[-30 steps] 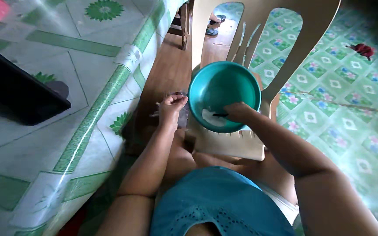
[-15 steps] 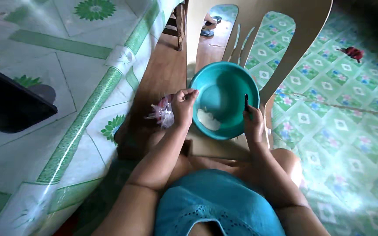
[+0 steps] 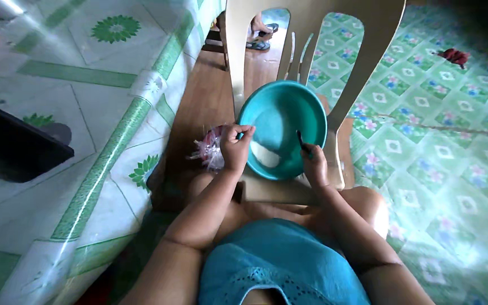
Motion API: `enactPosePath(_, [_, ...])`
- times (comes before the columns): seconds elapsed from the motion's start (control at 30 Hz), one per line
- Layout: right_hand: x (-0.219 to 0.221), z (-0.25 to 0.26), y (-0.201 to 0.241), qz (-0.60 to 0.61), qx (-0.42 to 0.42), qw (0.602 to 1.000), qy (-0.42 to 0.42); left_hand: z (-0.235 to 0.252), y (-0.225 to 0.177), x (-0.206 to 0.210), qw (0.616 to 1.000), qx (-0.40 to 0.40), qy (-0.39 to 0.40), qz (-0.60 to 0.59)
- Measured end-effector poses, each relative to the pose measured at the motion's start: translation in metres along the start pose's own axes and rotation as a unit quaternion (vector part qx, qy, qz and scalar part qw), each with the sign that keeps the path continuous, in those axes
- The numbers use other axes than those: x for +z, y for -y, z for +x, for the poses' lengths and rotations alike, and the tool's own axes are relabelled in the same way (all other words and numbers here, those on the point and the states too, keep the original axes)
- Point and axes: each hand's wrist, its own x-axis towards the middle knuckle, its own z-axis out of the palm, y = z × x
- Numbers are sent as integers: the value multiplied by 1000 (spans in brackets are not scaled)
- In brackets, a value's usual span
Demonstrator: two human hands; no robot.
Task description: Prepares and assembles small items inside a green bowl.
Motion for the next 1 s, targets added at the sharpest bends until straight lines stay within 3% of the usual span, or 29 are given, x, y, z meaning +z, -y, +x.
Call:
enactPosePath(0.13, [-2, -3, 4, 13, -13, 1000, -9, 2, -10, -3, 997, 60, -26, -30])
enactPosePath(0.3, [2, 4, 3, -16, 28, 996, 80, 8, 9, 4, 1000, -14, -22, -10])
enactPosePath(0.37, [-5, 10, 11, -86, 42, 986, 139, 13, 13, 7, 999, -15, -35, -16])
enactPosePath(0.5, [-19, 38, 31, -296, -35, 926, 232, 20, 18, 10, 999, -6, -36, -12])
enactPosePath(0.63, [-31, 69, 39, -384, -148, 860, 301, 24, 12, 12, 1000, 23, -17, -4])
enactPosePath(0.73, [-30, 84, 30, -433, -165, 817, 344, 24, 1, 14, 1000, 29, -1, -3])
enactPosePath(1.0, [-12, 84, -1, -393, -112, 824, 394, 23, -17, 13, 999, 26, 21, 10])
